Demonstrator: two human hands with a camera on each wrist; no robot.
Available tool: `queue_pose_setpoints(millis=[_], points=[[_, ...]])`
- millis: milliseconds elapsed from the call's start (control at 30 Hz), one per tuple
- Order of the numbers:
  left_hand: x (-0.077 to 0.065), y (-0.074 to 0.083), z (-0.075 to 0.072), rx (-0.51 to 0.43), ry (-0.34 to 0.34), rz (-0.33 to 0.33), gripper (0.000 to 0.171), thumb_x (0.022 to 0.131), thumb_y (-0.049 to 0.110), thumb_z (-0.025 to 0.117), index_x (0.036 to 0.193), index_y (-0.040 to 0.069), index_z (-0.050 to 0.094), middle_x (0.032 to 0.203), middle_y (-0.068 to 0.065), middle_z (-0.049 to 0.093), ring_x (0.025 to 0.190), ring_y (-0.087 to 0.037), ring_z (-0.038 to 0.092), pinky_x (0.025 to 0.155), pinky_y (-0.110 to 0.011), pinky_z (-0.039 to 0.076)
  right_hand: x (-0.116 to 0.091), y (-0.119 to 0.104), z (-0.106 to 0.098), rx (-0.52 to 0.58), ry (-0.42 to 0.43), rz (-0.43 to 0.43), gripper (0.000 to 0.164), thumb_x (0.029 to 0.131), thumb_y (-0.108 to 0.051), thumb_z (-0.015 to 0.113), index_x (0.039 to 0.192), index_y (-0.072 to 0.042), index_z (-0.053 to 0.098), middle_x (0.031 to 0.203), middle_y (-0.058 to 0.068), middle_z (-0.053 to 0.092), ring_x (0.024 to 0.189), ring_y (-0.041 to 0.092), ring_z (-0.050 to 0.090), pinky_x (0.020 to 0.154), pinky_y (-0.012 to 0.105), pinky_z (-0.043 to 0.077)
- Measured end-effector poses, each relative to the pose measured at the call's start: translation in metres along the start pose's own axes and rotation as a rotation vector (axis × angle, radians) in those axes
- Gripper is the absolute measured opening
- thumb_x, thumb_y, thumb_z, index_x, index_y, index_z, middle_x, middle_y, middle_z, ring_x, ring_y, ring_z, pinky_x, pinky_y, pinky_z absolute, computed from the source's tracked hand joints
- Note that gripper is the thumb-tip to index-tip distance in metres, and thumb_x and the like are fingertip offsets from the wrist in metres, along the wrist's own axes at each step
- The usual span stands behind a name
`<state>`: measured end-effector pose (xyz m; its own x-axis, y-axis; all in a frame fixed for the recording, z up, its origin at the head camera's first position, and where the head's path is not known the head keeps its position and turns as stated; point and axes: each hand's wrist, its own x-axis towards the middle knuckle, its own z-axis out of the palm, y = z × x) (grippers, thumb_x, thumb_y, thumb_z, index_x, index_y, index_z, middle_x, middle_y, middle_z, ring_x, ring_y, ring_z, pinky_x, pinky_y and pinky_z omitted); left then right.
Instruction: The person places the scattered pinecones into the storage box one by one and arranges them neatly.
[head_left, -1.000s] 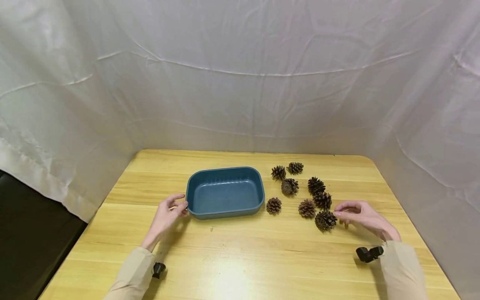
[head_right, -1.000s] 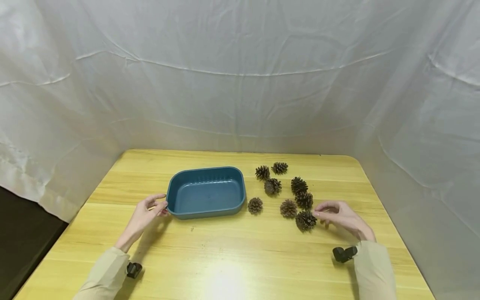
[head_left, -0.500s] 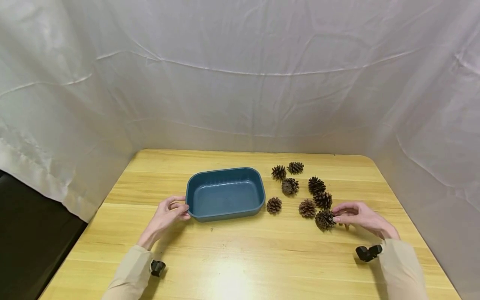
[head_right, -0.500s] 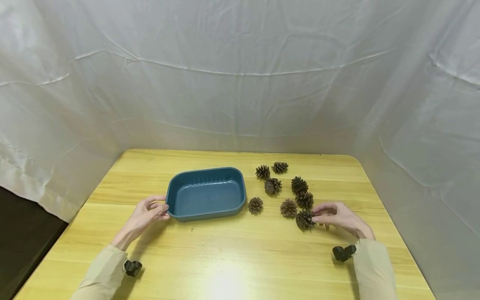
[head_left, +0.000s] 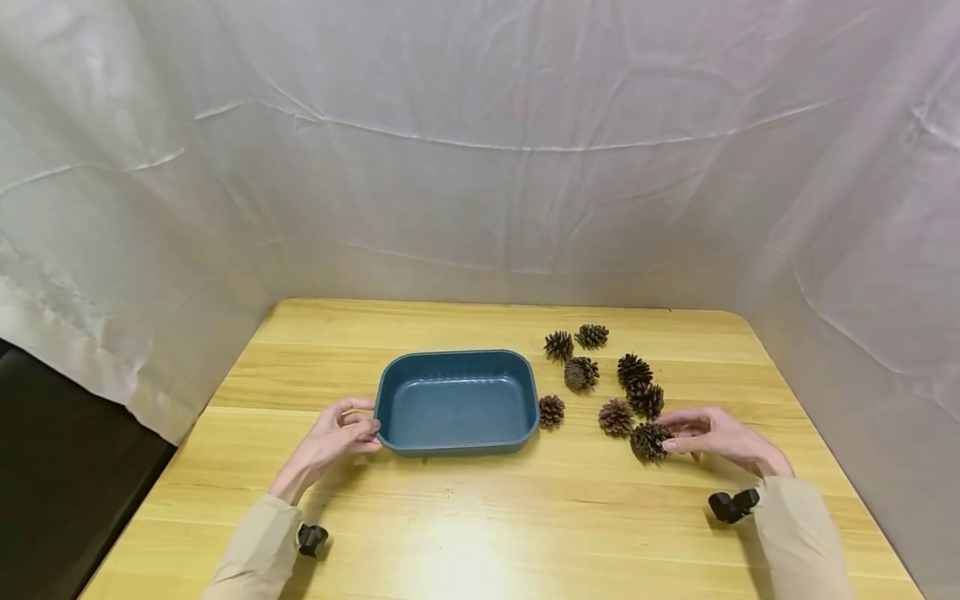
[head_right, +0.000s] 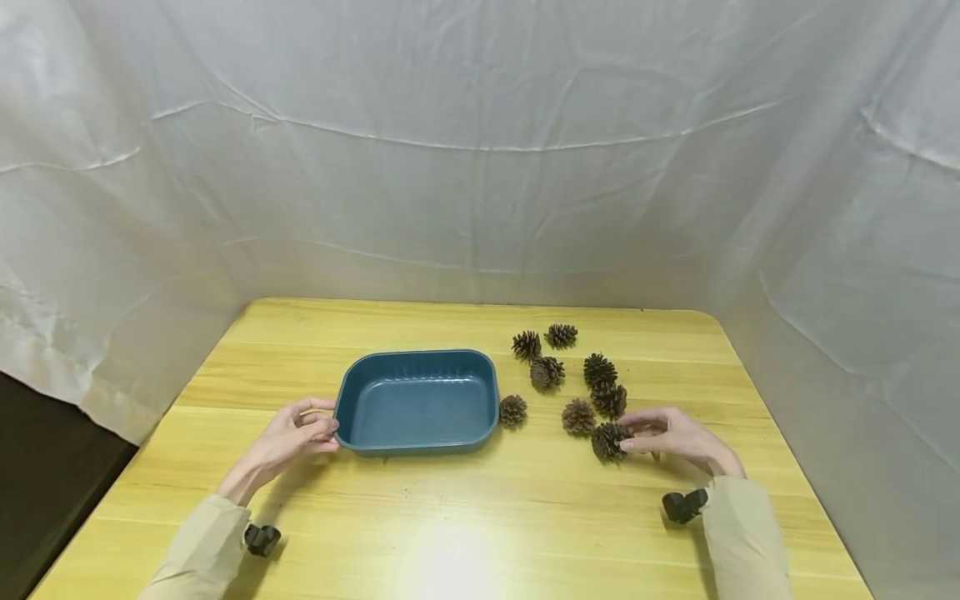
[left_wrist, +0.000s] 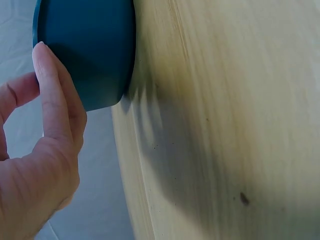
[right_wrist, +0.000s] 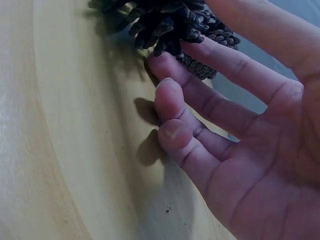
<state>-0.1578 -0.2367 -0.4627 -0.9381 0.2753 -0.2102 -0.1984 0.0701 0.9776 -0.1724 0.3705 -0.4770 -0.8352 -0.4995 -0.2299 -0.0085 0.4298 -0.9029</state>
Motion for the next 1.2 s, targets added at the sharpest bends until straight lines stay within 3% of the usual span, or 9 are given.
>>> queue_pose_setpoints(millis=[167, 233, 300, 533, 733, 933, 1100, 1200], points=[[-0.001, 0.000, 0.000, 0.023, -0.016, -0.022, 0.049, 0.097, -0.001, 0.055, 0.137, -0.018, 0.033, 0.096, -0.008, 0.064, 0.077, -0.010, 0.070, 0.078, -0.025, 0.064, 0.001, -0.001, 0.002, -0.042, -0.006, -0.010, 0.055, 0.093, -0.009, 0.068, 0.135, 0.018, 0.046, 0.124, 0.025, 0.066, 0.093, 0.007, 0.069, 0.078, 0.025, 0.061], [-0.001, 0.000, -0.001, 0.025, -0.023, -0.029, 0.048, 0.097, -0.001, 0.054, 0.136, -0.018, 0.033, 0.096, -0.008, 0.064, 0.077, -0.010, 0.070, 0.078, -0.025, 0.064, 0.003, -0.001, 0.002, -0.059, -0.007, -0.020, 0.054, 0.093, -0.009, 0.069, 0.134, 0.019, 0.047, 0.125, 0.030, 0.063, 0.098, 0.004, 0.067, 0.084, 0.021, 0.059], [-0.001, 0.000, 0.000, 0.025, -0.021, -0.034, 0.048, 0.096, -0.001, 0.055, 0.136, -0.017, 0.033, 0.096, -0.007, 0.064, 0.077, -0.010, 0.070, 0.078, -0.025, 0.064, 0.004, 0.000, 0.002, -0.068, -0.010, -0.028, 0.053, 0.092, -0.009, 0.070, 0.131, 0.019, 0.049, 0.120, 0.026, 0.066, 0.097, 0.002, 0.066, 0.085, 0.019, 0.058], [0.002, 0.000, 0.003, 0.046, 0.024, -0.049, 0.049, 0.094, 0.001, 0.058, 0.134, -0.018, 0.038, 0.097, -0.003, 0.060, 0.081, -0.008, 0.068, 0.080, -0.022, 0.063, 0.006, -0.001, 0.004, -0.037, -0.018, -0.052, 0.040, 0.090, -0.006, 0.071, 0.120, 0.015, 0.054, 0.100, -0.005, 0.069, 0.089, 0.004, 0.065, 0.078, 0.021, 0.058], [0.002, 0.001, 0.003, 0.029, 0.020, -0.050, 0.053, 0.093, -0.001, 0.058, 0.136, -0.019, 0.035, 0.101, -0.006, 0.057, 0.080, -0.010, 0.068, 0.081, -0.024, 0.063, 0.008, -0.002, 0.004, 0.028, -0.024, -0.087, 0.030, 0.090, -0.001, 0.069, 0.113, 0.010, 0.054, 0.097, -0.002, 0.070, 0.086, 0.007, 0.067, 0.076, 0.026, 0.060], [0.003, -0.003, 0.000, 0.021, 0.000, -0.032, 0.054, 0.092, 0.003, 0.061, 0.136, -0.017, 0.036, 0.100, -0.004, 0.057, 0.081, -0.010, 0.069, 0.081, -0.026, 0.064, 0.006, -0.011, 0.005, -0.016, 0.082, -0.039, 0.040, 0.090, -0.008, 0.073, 0.123, 0.007, 0.055, 0.109, -0.008, 0.068, 0.097, 0.008, 0.067, 0.086, 0.023, 0.059], [0.001, -0.001, 0.002, 0.017, -0.009, -0.033, 0.054, 0.093, 0.001, 0.059, 0.137, -0.018, 0.033, 0.101, -0.006, 0.057, 0.082, -0.010, 0.067, 0.081, -0.027, 0.064, 0.009, -0.017, 0.006, 0.030, 0.089, -0.087, 0.042, 0.091, -0.004, 0.070, 0.126, 0.009, 0.053, 0.116, -0.012, 0.065, 0.099, 0.008, 0.069, 0.087, 0.031, 0.062], [0.001, -0.001, 0.002, 0.018, -0.002, -0.046, 0.053, 0.093, -0.001, 0.058, 0.137, -0.018, 0.033, 0.101, -0.006, 0.056, 0.081, -0.010, 0.067, 0.080, -0.027, 0.064, 0.011, -0.023, 0.007, 0.038, 0.086, -0.108, 0.041, 0.092, -0.002, 0.068, 0.127, 0.011, 0.052, 0.118, -0.014, 0.064, 0.100, 0.008, 0.069, 0.087, 0.029, 0.062]])
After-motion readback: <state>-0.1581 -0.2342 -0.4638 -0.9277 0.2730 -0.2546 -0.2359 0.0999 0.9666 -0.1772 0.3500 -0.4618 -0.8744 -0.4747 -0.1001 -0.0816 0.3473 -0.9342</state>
